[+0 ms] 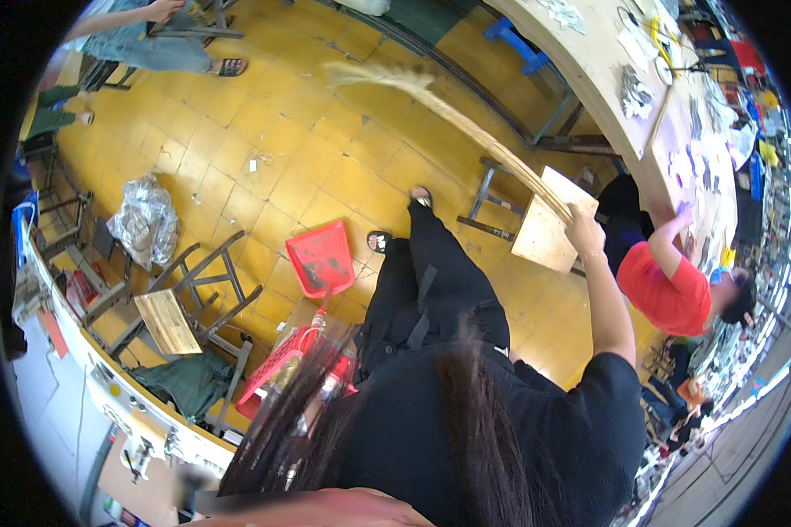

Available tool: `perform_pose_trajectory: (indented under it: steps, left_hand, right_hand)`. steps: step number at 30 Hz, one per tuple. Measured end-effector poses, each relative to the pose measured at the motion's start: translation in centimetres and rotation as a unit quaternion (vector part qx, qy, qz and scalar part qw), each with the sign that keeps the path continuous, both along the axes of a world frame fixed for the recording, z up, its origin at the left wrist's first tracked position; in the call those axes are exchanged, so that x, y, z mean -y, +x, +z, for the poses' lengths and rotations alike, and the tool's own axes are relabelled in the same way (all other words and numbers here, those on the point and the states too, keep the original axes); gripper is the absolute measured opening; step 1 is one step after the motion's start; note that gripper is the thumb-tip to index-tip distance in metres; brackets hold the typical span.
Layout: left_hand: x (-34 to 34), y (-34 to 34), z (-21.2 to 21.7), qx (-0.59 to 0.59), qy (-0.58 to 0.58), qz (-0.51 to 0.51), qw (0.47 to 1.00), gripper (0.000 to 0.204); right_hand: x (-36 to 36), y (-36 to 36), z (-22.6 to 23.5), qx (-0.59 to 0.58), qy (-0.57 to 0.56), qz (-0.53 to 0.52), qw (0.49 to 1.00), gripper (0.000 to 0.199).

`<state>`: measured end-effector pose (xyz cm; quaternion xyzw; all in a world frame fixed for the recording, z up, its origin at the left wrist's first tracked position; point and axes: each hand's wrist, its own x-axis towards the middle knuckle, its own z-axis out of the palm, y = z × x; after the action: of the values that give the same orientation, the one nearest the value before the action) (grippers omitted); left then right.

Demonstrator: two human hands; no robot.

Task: The person sweeps debris on a yellow and red floor using a broom and a red dustpan. They gather small pieces of trash into the dustpan and move around a cluttered workshop area while other people work at nearby tables.

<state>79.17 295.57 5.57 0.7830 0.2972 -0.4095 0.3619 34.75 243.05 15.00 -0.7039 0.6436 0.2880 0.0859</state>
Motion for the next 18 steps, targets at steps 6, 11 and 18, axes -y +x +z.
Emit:
perform_pose_trajectory:
  steps: [6,11,18]
  left_hand:
    - [2.7,3.5,-1.2,0.007,-0.014,0.000,1.000,0.033]
    - [6.2,5.3,-1.1,0.044,-0.058,0.031,0.997,0.033]
    - [17.7,8.2,3.7,0.046,0.032,0.058,0.997,0.032]
  right_hand:
    - [-0.7,-1.6,-3.2,0.057,-0.038,-0.239,0.969,0.042]
    - [16.4,8.7,-15.2,0.536,0.181,-0.630,0.532,0.014]
    - [19.8,10.3,-6.0,0.403,0.284,-0.399,0.773,0.022]
